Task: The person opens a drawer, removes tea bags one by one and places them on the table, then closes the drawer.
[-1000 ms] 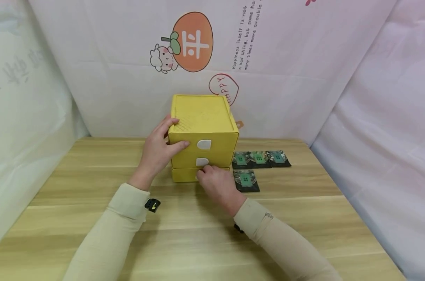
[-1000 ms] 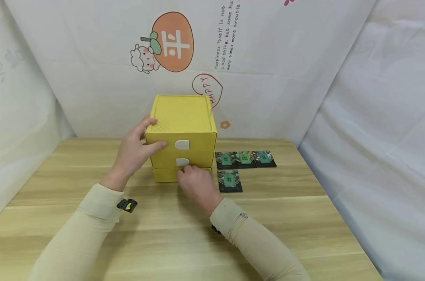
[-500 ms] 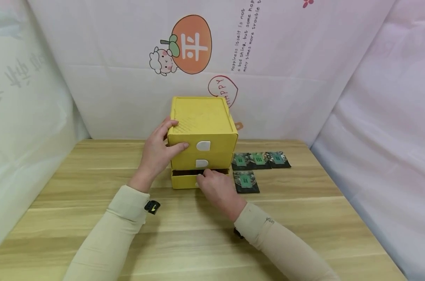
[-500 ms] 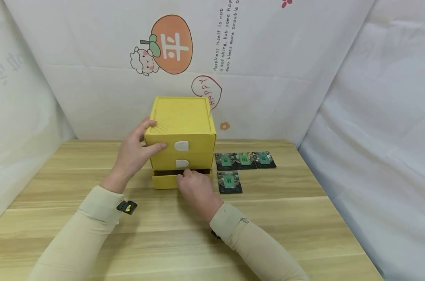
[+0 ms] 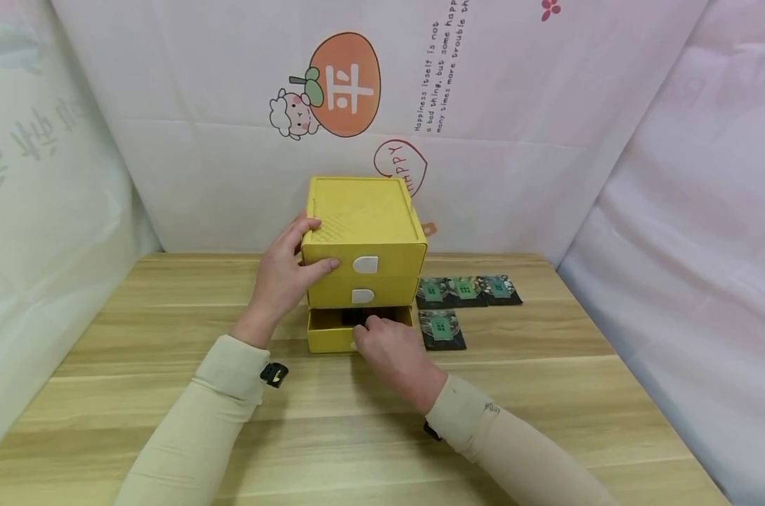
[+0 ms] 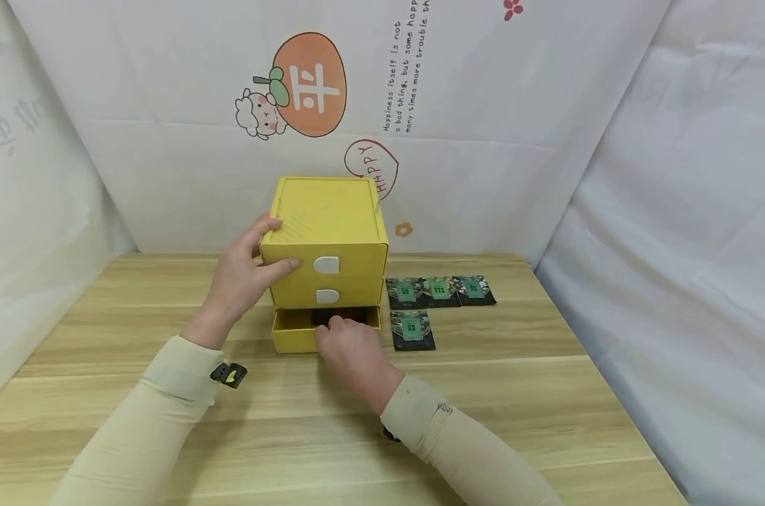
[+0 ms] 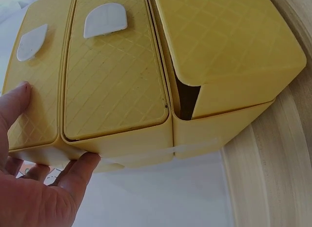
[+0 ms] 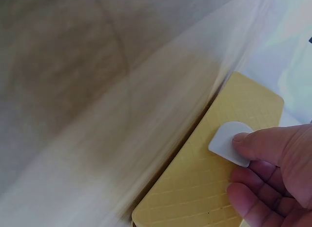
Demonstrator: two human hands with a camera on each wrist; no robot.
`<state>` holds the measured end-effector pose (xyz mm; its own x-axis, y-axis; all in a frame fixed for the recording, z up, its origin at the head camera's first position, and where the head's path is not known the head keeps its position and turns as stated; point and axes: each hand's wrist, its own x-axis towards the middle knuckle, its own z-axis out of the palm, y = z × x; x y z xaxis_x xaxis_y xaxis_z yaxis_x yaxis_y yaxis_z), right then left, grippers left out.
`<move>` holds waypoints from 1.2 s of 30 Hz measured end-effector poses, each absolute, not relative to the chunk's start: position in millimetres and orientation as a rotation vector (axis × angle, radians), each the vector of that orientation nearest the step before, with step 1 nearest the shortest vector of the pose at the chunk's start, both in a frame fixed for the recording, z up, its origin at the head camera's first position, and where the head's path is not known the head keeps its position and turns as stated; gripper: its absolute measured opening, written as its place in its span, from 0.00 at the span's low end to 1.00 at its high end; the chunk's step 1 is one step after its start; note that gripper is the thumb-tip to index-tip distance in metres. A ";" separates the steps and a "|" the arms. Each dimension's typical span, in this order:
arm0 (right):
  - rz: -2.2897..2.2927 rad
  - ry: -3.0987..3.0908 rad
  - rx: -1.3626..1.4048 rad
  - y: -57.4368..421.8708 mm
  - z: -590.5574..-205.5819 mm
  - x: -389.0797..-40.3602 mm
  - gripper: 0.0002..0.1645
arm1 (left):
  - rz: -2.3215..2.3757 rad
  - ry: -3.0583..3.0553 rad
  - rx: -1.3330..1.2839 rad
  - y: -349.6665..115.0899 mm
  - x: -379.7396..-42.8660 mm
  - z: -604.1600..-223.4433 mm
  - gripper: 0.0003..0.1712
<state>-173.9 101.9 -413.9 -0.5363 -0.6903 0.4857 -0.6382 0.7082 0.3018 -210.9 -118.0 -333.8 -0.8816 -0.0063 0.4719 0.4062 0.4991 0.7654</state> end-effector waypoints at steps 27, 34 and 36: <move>-0.151 -2.301 1.068 106.0 -408.1 -143.3 0.15 | -1.370 -2.353 -0.296 -116.9 -209.1 -333.5 0.39; -0.154 -2.343 1.085 107.2 -406.1 -133.1 0.16 | -1.370 -2.340 -0.307 -117.5 -209.8 -333.6 0.38; -0.143 -2.353 1.090 107.7 -405.6 -130.5 0.16 | -1.372 -2.338 -0.306 -117.6 -209.9 -333.5 0.38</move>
<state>-130.5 107.7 -405.6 -0.5286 -0.7337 0.4269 -0.6768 0.6678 0.3098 -209.9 -117.6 -333.5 -0.8916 -0.0184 0.4525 0.3861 0.4912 0.7808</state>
